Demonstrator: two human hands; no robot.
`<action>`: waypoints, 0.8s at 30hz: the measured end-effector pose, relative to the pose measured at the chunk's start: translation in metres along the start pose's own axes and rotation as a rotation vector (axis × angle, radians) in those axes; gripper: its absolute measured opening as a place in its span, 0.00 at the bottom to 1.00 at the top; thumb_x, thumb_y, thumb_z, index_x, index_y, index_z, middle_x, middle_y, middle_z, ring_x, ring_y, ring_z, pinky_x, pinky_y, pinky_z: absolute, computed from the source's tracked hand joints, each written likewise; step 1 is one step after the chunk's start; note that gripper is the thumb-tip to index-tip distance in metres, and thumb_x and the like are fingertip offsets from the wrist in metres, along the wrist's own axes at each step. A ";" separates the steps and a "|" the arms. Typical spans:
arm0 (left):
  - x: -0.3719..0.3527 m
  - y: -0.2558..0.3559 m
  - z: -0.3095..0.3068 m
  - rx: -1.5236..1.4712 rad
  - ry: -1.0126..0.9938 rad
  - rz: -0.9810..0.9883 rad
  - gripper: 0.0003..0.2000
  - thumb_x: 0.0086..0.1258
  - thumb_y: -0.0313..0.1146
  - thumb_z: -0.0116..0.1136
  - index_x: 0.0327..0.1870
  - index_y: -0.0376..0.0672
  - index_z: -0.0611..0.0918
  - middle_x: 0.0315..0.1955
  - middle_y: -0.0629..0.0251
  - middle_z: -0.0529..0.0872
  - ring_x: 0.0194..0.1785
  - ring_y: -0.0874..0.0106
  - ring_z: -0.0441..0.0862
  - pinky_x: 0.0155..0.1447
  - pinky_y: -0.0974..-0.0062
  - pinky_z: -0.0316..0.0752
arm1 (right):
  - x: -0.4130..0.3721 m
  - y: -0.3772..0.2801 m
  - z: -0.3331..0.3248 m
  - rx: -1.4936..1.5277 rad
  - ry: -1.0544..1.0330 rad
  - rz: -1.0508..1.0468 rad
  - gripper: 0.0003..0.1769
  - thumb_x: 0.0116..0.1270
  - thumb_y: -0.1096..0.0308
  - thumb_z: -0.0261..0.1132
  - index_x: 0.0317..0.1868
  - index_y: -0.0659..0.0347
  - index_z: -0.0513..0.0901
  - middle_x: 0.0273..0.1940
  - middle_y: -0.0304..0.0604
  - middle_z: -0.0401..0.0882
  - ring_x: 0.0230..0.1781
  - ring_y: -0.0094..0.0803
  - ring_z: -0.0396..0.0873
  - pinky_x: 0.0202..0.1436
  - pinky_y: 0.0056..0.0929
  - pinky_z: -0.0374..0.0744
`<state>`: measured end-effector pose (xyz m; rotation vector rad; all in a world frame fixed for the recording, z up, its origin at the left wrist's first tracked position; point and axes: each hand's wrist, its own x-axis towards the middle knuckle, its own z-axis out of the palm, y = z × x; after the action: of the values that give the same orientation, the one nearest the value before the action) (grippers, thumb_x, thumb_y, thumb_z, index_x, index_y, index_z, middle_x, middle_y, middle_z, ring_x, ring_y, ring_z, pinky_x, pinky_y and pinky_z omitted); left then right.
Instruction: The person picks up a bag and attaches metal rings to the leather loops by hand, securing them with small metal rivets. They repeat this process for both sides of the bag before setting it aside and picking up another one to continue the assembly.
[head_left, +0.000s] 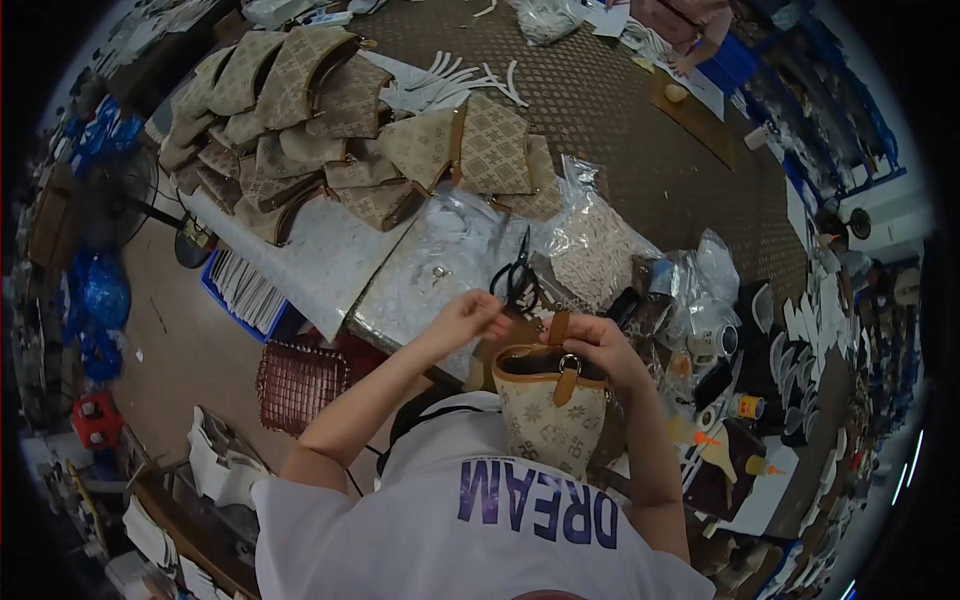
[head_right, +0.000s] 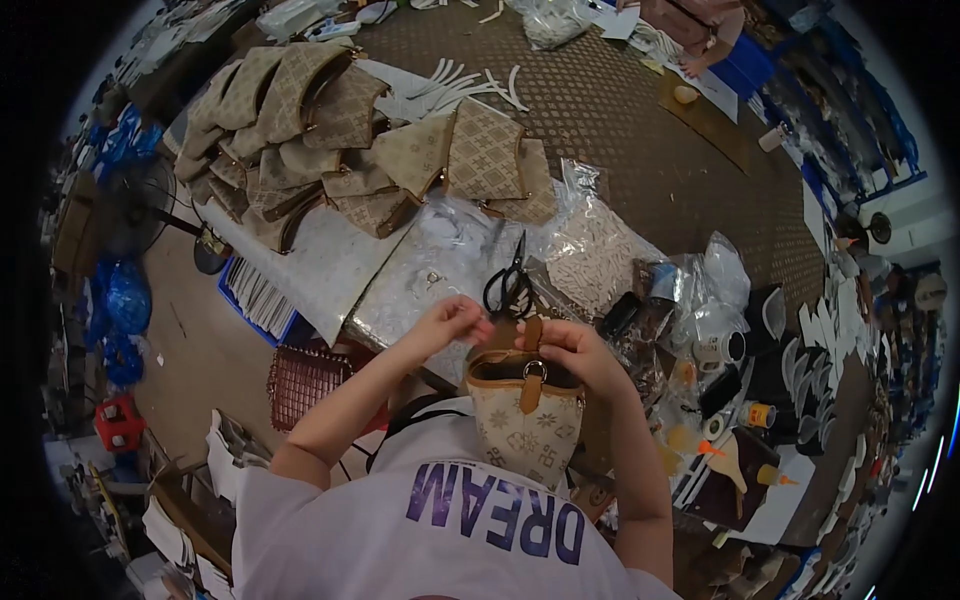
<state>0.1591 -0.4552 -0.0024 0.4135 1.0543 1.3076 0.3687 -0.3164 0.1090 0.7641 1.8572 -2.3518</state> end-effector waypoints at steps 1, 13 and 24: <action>0.014 -0.004 -0.028 0.451 0.293 0.150 0.10 0.70 0.35 0.55 0.40 0.37 0.81 0.39 0.57 0.84 0.39 0.68 0.83 0.44 0.71 0.76 | 0.002 0.001 0.000 -0.022 0.024 -0.011 0.21 0.66 0.80 0.54 0.60 0.67 0.73 0.50 0.44 0.81 0.54 0.27 0.77 0.60 0.24 0.71; 0.075 -0.066 -0.119 1.340 0.666 0.237 0.10 0.53 0.33 0.64 0.33 0.38 0.83 0.31 0.52 0.85 0.36 0.53 0.82 0.43 0.58 0.76 | 0.025 0.025 0.023 -0.111 0.246 -0.159 0.19 0.67 0.69 0.63 0.56 0.67 0.77 0.45 0.41 0.83 0.45 0.25 0.80 0.52 0.24 0.76; 0.031 0.037 -0.035 0.225 0.245 0.145 0.12 0.65 0.30 0.62 0.45 0.34 0.81 0.34 0.64 0.85 0.36 0.75 0.83 0.42 0.80 0.78 | 0.042 0.029 0.059 -0.685 0.778 -0.274 0.17 0.62 0.62 0.65 0.50 0.58 0.81 0.35 0.48 0.83 0.27 0.40 0.81 0.34 0.31 0.78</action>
<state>0.1063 -0.4272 -0.0037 0.5152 1.4058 1.3976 0.3211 -0.3682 0.0755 1.4982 2.9605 -1.3583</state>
